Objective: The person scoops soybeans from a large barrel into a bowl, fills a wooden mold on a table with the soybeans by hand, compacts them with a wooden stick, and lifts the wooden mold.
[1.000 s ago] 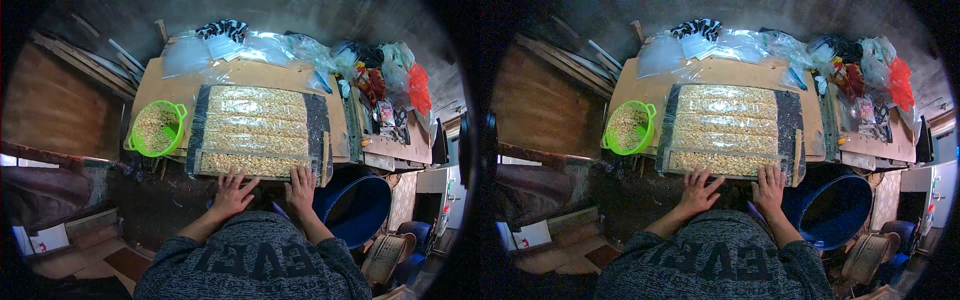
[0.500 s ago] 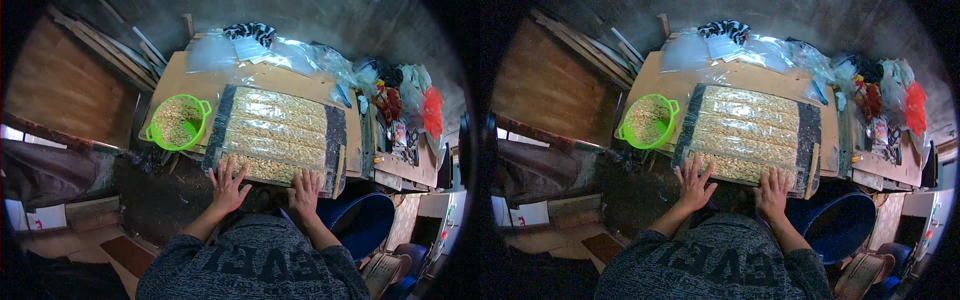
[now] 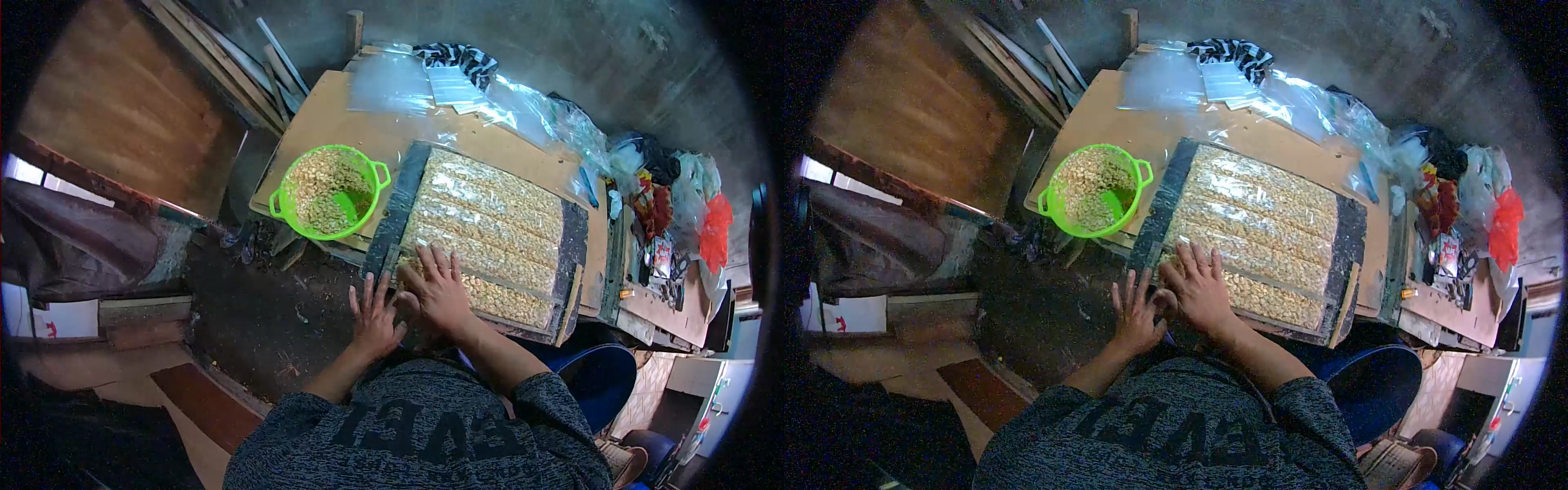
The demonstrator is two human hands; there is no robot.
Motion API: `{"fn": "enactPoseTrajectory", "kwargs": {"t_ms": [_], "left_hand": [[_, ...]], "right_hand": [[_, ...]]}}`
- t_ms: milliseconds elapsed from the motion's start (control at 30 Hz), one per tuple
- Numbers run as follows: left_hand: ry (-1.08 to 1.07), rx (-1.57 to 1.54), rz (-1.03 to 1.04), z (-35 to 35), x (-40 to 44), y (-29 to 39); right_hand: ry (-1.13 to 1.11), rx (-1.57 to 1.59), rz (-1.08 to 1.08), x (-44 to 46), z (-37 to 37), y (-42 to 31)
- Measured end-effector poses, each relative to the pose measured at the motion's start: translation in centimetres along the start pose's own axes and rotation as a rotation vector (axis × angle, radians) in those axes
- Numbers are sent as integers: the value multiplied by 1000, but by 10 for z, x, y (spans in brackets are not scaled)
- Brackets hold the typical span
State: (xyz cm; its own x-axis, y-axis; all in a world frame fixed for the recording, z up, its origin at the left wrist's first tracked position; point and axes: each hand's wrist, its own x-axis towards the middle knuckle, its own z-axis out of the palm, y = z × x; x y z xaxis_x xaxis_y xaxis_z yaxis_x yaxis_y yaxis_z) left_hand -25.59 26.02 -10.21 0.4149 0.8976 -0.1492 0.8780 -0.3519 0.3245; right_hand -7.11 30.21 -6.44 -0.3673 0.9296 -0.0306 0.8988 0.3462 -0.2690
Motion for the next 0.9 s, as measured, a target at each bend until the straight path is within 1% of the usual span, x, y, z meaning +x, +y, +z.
{"fn": "enactPoseTrajectory", "kwargs": {"t_ms": [33, 67, 167, 200, 267, 300, 333, 400, 433, 500, 533, 600, 767, 900], "left_hand": [[54, -55, 27, 1, 0, -2], [107, -110, 53, -1, 1, -2], [111, -137, 70, -5, 7, -1], [112, -142, 67, -4, 8, -2], [82, -150, 86, -4, 11, -4], [83, -153, 85, -5, 12, -5], [73, -156, 89, -6, 14, -5], [60, -160, 95, -10, 17, -5], [57, -161, 100, -13, 18, -6], [51, -162, 105, -14, 21, -7], [58, -168, 113, -13, 23, -8], [63, -175, 122, -14, 25, -10], [6, -208, 145, -22, 26, -14], [24, -219, 150, -15, 27, -18]], "right_hand": [[-27, 11, 43, 1, -3, 0], [-34, 9, 38, 1, -4, 2], [193, -5, 121, -1, -10, 7], [188, -8, 119, 0, -13, 8], [161, 62, 240, 5, -18, 14], [269, 30, 202, 8, -13, 19], [267, 28, 202, 10, -13, 22], [126, 64, 213, 13, -13, 24], [124, 64, 216, 14, -14, 23], [108, 114, 72, 16, -16, 21], [106, 116, 75, 15, -13, 20], [170, 100, -13, 11, -5, 16], [196, 104, -22, 1, 0, 3], [208, 98, -36, -3, 9, 1]]}}
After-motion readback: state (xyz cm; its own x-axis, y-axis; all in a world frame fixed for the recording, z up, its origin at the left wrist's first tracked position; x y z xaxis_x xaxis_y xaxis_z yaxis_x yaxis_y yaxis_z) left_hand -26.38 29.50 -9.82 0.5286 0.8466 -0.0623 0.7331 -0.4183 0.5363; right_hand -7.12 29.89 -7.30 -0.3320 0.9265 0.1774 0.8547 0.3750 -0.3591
